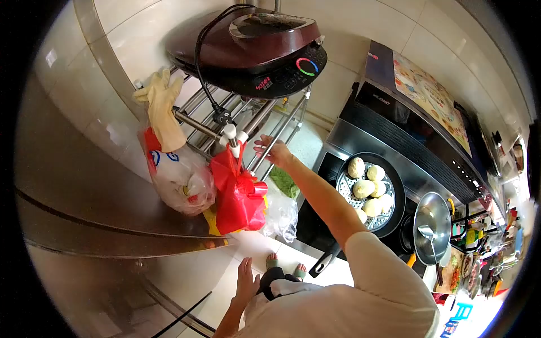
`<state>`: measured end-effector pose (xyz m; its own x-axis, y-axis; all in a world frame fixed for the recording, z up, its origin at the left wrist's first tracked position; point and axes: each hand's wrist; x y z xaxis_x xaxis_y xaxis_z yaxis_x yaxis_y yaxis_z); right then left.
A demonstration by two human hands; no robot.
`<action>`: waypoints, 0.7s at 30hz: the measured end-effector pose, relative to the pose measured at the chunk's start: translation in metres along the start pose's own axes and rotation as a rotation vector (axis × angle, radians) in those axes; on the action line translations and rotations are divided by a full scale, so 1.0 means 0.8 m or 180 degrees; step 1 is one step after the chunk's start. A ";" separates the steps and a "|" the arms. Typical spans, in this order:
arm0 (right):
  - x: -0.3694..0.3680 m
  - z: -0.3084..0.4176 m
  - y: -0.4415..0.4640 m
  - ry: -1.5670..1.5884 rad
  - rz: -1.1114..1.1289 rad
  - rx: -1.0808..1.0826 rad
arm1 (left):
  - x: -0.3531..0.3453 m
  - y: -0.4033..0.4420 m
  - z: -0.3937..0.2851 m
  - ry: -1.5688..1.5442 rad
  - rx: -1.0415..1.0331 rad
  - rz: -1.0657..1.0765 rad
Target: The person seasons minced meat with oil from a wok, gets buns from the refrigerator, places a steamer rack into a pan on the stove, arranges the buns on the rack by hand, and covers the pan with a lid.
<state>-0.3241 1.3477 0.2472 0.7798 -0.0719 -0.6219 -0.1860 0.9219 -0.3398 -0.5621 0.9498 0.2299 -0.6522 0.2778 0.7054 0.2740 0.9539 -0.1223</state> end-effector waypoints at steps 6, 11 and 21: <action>-0.011 -0.010 0.042 0.0056 0.0245 0.0285 | 0.009 -0.001 0.024 -0.0020 0.0185 0.0202; 0.019 -0.027 0.056 0.0039 -0.0228 0.0867 | 0.007 0.020 0.020 0.0085 -0.0240 0.0370; 0.086 0.066 -0.304 0.0523 -0.0786 0.0841 | 0.070 0.134 -0.163 -0.0908 -0.2096 -0.0287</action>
<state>-0.1940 1.1384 0.3243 0.6717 -0.3440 -0.6561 0.1723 0.9339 -0.3133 -0.4772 1.0526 0.3473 -0.8268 0.3059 0.4720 0.5209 0.7331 0.4373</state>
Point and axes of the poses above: each hand's wrist, its own y-axis towards the middle knuckle, its own x-axis out of the back of the hand, z = x × y
